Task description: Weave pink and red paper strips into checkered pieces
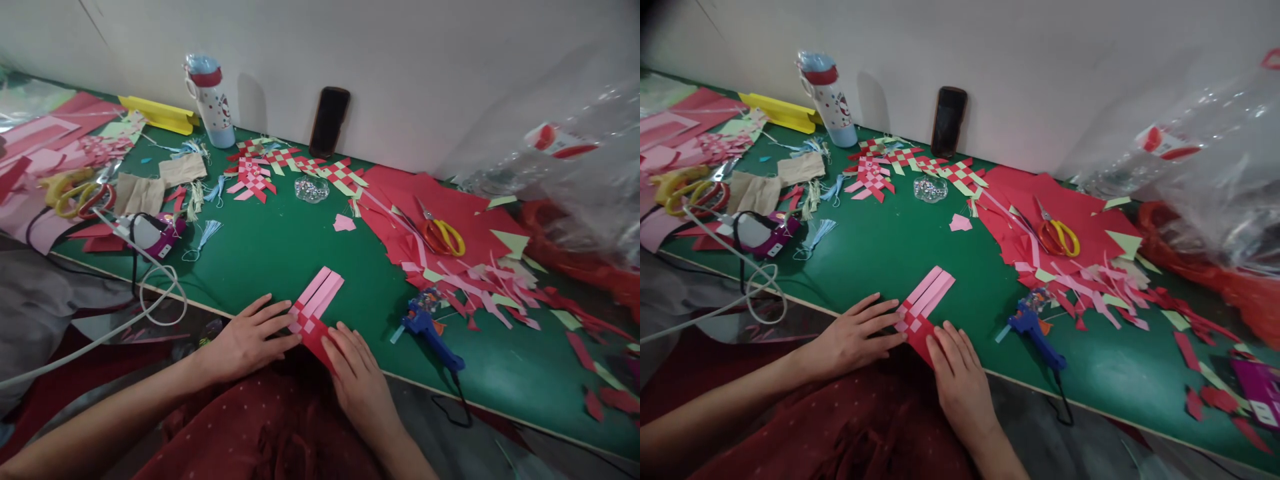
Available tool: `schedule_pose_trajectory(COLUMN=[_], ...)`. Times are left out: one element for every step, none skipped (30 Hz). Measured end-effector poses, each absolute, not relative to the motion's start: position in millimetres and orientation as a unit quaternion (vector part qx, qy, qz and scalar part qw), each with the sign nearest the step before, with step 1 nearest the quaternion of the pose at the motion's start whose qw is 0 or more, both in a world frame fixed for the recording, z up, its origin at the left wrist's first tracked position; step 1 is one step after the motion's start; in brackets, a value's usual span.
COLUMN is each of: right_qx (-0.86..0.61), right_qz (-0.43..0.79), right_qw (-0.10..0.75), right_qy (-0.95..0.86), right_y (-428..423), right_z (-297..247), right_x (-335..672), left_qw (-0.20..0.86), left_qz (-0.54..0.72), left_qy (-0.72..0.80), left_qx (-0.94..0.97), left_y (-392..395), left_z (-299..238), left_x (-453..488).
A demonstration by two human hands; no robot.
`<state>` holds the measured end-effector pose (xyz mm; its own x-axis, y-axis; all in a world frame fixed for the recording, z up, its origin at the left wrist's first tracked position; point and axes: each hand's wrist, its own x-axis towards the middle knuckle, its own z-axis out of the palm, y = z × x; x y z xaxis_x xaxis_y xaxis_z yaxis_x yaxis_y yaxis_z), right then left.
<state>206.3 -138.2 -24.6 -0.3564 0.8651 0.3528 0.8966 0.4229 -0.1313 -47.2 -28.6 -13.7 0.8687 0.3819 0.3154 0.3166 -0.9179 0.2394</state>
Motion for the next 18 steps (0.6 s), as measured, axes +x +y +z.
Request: schedule_pose_trajectory(right_qx=[-0.536,-0.536,-0.535,-0.535,-0.535,-0.535,-0.534,-0.533,-0.532,-0.531,-0.530,-0.529,-0.528,-0.528,-0.527,-0.525,-0.523,-0.521], right_qz=[-0.039,-0.034,-0.030,-0.026,-0.023,-0.020,-0.017,-0.015,-0.013,-0.012,-0.012,-0.012,-0.012,-0.013,-0.015,-0.017,-0.020,-0.024], right_qw=[0.185,0.183,0.182,0.183,0.186,0.192,0.200,0.209,0.218,0.226,0.231,0.232,0.231,0.228,0.224,0.222,0.221,0.223], right_qy=[-0.823,-0.824,-0.824,-0.824,-0.824,-0.822,-0.821,-0.820,-0.818,-0.817,-0.816,-0.816,-0.817,-0.818,-0.820,-0.822,-0.823,-0.823], right_y=[-138.6,-139.0,-139.4,-139.9,-140.4,-140.9,-141.3,-141.8,-142.1,-142.3,-142.5,-142.5,-142.5,-142.5,-142.5,-142.4,-142.4,-142.3], right_z=[-24.6,-24.3,-24.0,-23.7,-23.5,-23.5,-23.8,-24.2,-24.7,-25.3,-25.8,-26.3,-26.7,-27.1,-27.5,-27.7,-27.9,-28.0], right_x=[206.8,207.3,207.8,208.2,208.6,209.0,209.4,209.8,210.1,210.4,210.7,210.9,211.1,211.3,211.5,211.7,211.8,211.9], left_qw=[0.091,0.093,0.096,0.100,0.103,0.107,0.110,0.111,0.112,0.113,0.113,0.114,0.116,0.119,0.121,0.122,0.123,0.124], left_qz=[0.179,0.177,0.177,0.178,0.181,0.185,0.189,0.194,0.198,0.201,0.204,0.206,0.206,0.205,0.203,0.201,0.199,0.196], left_qy=[0.182,0.182,0.181,0.181,0.185,0.191,0.199,0.208,0.215,0.218,0.218,0.217,0.216,0.215,0.213,0.213,0.212,0.211], left_qx=[0.963,0.963,0.963,0.962,0.960,0.958,0.955,0.952,0.950,0.948,0.948,0.947,0.947,0.948,0.948,0.948,0.949,0.949], left_y=[-28.5,-28.5,-28.4,-28.3,-28.2,-28.1,-28.0,-27.9,-27.9,-27.9,-28.0,-28.1,-28.2,-28.3,-28.4,-28.4,-28.2,-28.0], left_z=[-14.2,-14.5,-14.5,-14.3,-13.6,-12.5,-11.1,-9.5,-7.9,-6.5,-5.4,-4.7,-4.6,-4.8,-5.5,-6.4,-7.5,-8.4], left_x=[-47.3,-47.6,-48.0,-48.5,-49.1,-49.7,-50.2,-50.6,-50.8,-50.7,-50.4,-49.9,-49.2,-48.4,-47.7,-47.0,-46.4,-46.0])
